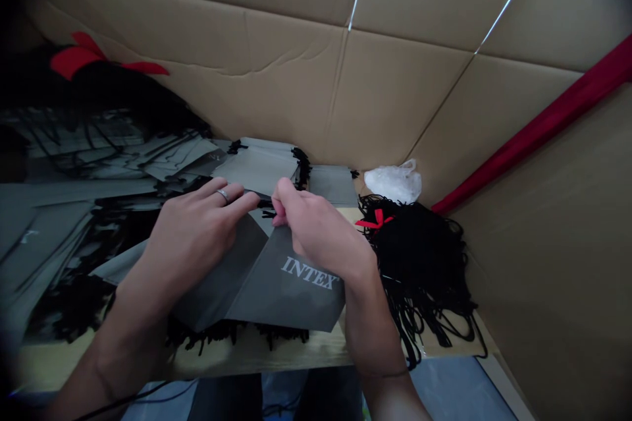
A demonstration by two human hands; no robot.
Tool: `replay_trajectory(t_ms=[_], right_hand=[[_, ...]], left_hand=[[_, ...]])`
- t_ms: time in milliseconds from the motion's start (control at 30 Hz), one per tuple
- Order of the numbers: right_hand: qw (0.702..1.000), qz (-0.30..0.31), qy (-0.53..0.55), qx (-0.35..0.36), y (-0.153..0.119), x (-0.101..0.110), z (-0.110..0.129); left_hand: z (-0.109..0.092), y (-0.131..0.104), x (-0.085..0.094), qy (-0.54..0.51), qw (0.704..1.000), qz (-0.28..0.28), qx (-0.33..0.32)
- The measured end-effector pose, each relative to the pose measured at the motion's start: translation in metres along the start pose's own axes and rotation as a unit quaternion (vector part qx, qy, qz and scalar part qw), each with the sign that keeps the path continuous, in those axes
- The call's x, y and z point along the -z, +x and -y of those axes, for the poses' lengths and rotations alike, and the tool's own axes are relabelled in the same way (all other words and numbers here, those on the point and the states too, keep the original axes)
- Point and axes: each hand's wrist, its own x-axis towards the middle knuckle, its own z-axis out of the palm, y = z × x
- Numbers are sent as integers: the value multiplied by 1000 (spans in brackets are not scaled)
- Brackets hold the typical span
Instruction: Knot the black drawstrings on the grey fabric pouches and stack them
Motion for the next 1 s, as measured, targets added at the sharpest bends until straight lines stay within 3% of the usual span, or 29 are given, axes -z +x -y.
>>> replay_trajectory(t_ms=[500, 633, 767, 900, 1000], right_hand=[[998, 33, 52, -18, 6, -2, -13], [999, 1, 45, -5, 3, 5, -9], [993, -87, 18, 76, 4, 6, -4], [974, -138, 37, 175, 10, -2, -2], [963, -169, 59, 200, 11, -5, -2]], left_hand=[[1, 2, -3, 5, 1000, 25, 16], [4, 1, -3, -10, 999, 40, 21], [8, -2, 0, -161, 987, 14, 4], [7, -3, 7, -325, 945, -24, 0], [6, -3, 13, -389, 921, -16, 17]])
